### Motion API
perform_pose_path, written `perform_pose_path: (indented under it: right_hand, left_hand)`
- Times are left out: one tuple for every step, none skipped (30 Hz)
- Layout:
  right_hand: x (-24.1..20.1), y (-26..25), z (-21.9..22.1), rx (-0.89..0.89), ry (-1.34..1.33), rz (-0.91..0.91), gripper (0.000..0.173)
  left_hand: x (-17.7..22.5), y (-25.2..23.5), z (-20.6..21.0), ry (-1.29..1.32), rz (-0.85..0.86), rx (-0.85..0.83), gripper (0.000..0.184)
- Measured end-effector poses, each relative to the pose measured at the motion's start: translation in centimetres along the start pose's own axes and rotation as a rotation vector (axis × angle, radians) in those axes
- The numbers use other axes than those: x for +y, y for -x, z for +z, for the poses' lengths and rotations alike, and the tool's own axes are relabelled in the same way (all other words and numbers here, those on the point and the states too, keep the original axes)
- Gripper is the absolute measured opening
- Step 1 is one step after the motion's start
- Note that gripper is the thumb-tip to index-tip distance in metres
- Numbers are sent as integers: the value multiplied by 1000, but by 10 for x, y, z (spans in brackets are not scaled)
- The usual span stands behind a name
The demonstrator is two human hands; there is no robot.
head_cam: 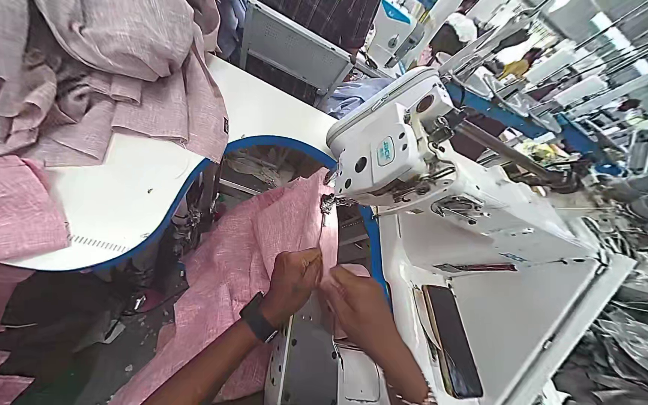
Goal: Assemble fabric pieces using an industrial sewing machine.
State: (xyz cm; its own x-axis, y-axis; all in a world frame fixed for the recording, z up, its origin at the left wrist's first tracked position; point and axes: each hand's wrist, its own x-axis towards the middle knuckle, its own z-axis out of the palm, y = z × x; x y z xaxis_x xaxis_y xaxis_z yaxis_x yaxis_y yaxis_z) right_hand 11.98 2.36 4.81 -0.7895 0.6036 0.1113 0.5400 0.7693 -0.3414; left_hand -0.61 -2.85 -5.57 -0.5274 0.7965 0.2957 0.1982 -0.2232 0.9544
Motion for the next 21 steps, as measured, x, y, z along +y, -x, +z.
perform_pose_path:
  right_hand:
    - [14, 6, -15, 30, -48, 13, 26]
    - [26, 12, -31, 48, -37, 18, 30]
    - [31, 19, -40, 50, 42, -3, 32]
    - [25, 24, -41, 29, 128, -68, 32]
    - [10, 28, -33, -13, 206, -135, 26]
    - [-8, 32, -18, -43, 283, -174, 18]
    - [-24, 32, -1, -49, 367, -188, 9]
    - [-35, 28, 10, -55, 419, -184, 4]
    - [-39, 21, 15, -82, 424, -165, 3]
    - [-41, 13, 13, -150, 395, -127, 6]
    - [-43, 3, 7, -273, 351, -53, 11]
    - [-47, -10, -1, -443, 307, 56, 17]
    - [-48, -23, -6, -583, 263, 146, 22]
    - [-46, -33, -7, -637, 221, 184, 25]
    - [-42, -35, -6, -626, 181, 191, 26]
    - [-37, -30, -5, -585, 162, 181, 27]
    - [-33, -14, -8, -561, 163, 189, 28]
    - [-28, 3, -12, -552, 183, 212, 27]
    - [-15, 16, -14, -531, 213, 212, 23]
    - [4, 22, -16, -595, 211, 241, 24]
    - [29, 21, -12, -724, 166, 274, 26]
  left_hand:
    - [7, 3, -4, -34, -22, -6, 31]
    - [15, 11, -9, -80, -42, -22, 32]
    - [23, 20, -14, -130, -54, -47, 33]
    - [28, 29, -15, -171, -50, -66, 34]
    - [29, 36, -11, -201, -29, -49, 32]
    - [29, 38, -9, -213, -17, -42, 31]
    - [27, 36, -10, -205, -27, -66, 28]
    - [22, 30, -13, -164, -46, -101, 28]
    - [15, 23, -16, -90, -73, -139, 29]
    - [7, 16, -17, -10, -96, -166, 30]
    - [1, 10, -16, 52, -111, -172, 31]
    - [-4, 3, -15, 86, -118, -164, 31]
    - [-8, -4, -12, 98, -113, -148, 30]
    - [-11, -9, -9, 93, -95, -132, 30]
    - [-12, -13, -10, 62, -63, -122, 31]
    - [-9, -9, -13, -10, -28, -132, 32]
    - [1, 5, -20, -120, 3, -156, 35]
    - [11, 21, -33, -243, 43, -175, 36]
    - [18, 33, -51, -365, 97, -165, 35]
    - [18, 42, -73, -458, 105, -161, 32]
    - [16, 41, -99, -506, 57, -195, 27]
